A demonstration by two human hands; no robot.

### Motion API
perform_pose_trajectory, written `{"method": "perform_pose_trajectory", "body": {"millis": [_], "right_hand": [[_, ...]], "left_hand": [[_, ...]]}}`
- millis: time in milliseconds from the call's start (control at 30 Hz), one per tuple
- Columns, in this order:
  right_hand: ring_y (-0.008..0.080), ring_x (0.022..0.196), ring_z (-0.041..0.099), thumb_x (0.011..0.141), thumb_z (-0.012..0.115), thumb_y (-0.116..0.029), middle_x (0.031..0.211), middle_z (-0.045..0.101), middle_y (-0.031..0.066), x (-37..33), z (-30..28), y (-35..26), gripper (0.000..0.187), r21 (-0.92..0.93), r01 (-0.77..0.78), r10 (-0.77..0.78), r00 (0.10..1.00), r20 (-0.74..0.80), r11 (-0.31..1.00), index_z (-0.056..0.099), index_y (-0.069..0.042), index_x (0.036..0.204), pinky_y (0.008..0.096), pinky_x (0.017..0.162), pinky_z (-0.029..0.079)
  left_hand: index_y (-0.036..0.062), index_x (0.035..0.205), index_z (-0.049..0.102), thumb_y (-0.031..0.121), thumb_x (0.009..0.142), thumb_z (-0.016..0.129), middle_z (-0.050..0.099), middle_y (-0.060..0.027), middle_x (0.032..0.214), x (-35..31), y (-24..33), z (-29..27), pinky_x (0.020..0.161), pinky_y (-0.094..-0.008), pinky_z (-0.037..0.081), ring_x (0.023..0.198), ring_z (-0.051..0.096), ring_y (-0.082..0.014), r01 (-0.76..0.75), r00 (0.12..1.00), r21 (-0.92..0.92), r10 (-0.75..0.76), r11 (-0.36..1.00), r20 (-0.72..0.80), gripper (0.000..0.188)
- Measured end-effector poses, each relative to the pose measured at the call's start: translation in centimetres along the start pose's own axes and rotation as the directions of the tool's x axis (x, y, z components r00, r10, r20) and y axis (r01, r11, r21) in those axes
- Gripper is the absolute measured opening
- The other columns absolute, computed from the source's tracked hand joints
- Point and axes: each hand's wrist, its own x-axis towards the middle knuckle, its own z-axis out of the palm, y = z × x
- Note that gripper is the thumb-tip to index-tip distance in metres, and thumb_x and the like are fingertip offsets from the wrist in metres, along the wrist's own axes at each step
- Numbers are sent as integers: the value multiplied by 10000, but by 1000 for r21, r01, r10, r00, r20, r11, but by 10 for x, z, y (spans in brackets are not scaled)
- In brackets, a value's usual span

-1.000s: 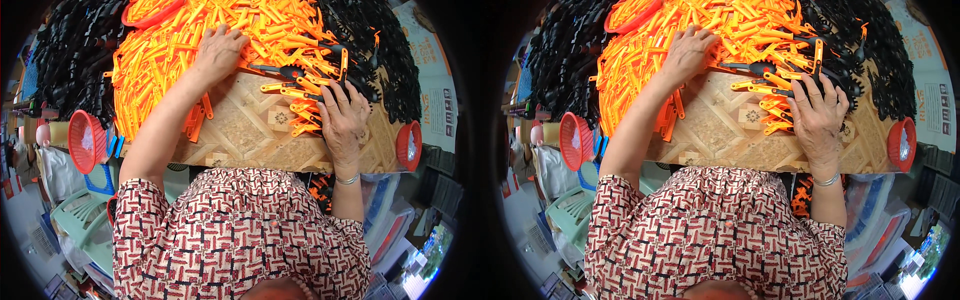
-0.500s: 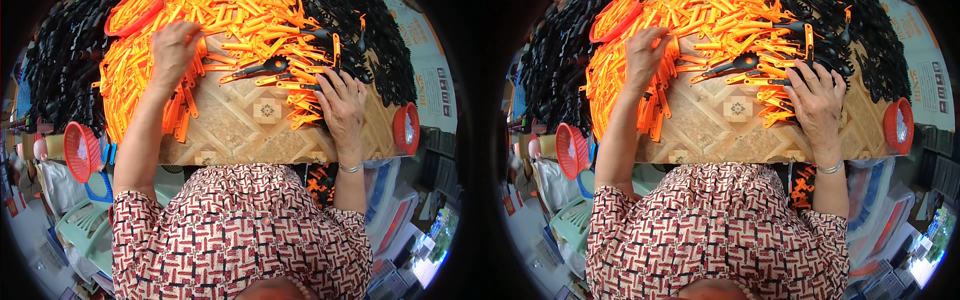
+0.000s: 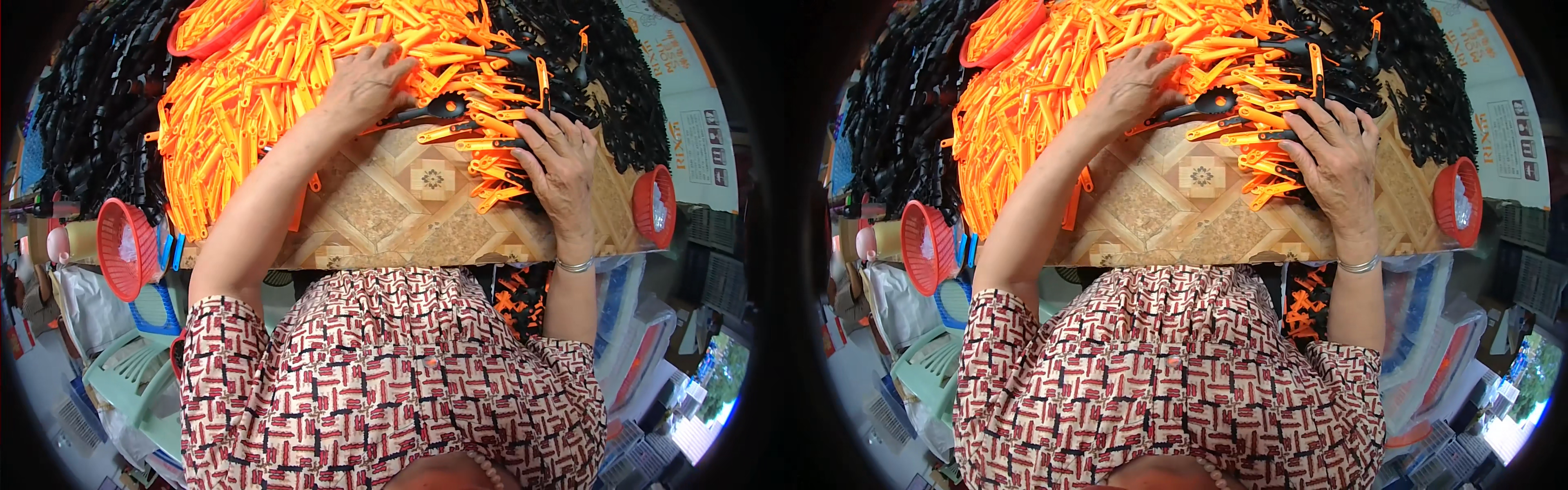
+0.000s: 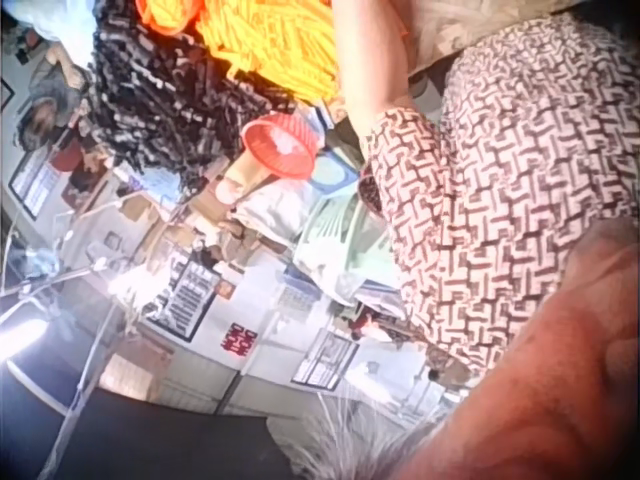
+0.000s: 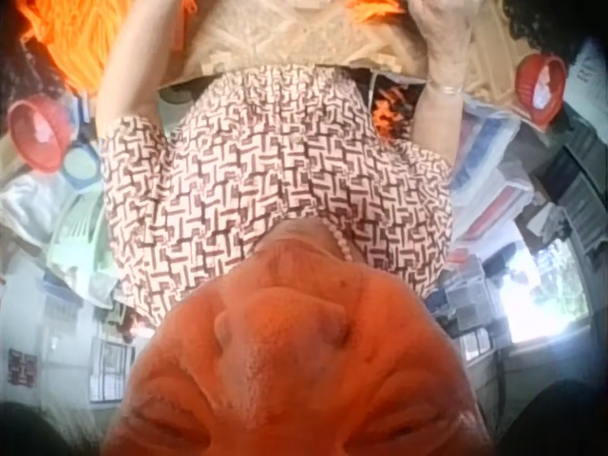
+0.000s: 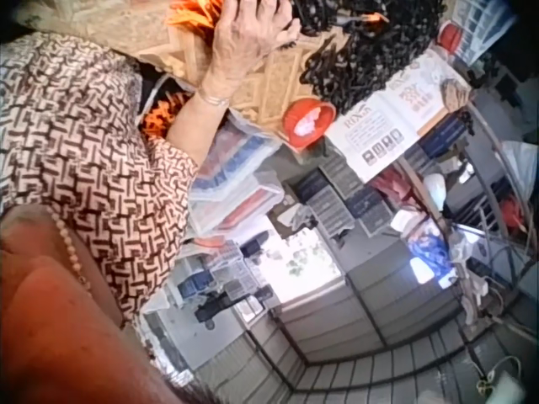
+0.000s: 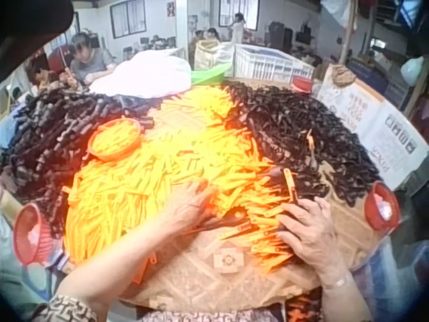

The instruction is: The person assembles garden tools by inserting orange plastic handles into black metal heads. They use a hammer to secure the handles into the heads and place the finished tools on the table. The process is repeated for multiple units.

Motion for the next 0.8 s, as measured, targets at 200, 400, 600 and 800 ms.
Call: {"method": "perform_pose_trajectory", "body": {"millis": [200,400,600,800], "right_hand": [[228,1242,553,890,754,-293,1332,677,-22,-6,1,6,303,-3,-63,63,998,-31,998,758,-140,1151,456,1102,339],[225,1222,570,882,750,-364,1329,660,-13,-6,-13,7,370,32,-82,82,997,3,996,740,-150,1184,479,1098,328],[211,1134,629,893,748,-336,1252,698,10,11,-33,44,311,-23,-73,67,975,-211,997,746,-113,1110,438,1042,371],[296,1009,702,934,681,-388,1058,760,93,80,-10,139,330,84,-30,35,998,-51,996,779,-87,1027,438,863,526]], "left_hand": [[80,1109,762,126,896,749,661,-98,1170,-6,1,8,983,-381,519,1119,637,-292,-9,999,-444,-6,896,-33,218],[34,1260,706,79,1002,636,664,-98,1281,-26,-5,-29,981,-317,518,1166,652,-212,137,982,-517,-186,845,-43,272],[36,1315,684,86,1038,602,636,-56,1239,-46,13,-40,875,-246,511,992,637,-127,335,912,-550,-410,765,-15,293],[41,1142,697,97,983,659,687,-145,954,-69,70,-30,782,-364,537,885,691,-281,347,918,-466,-396,814,-9,173]]}}
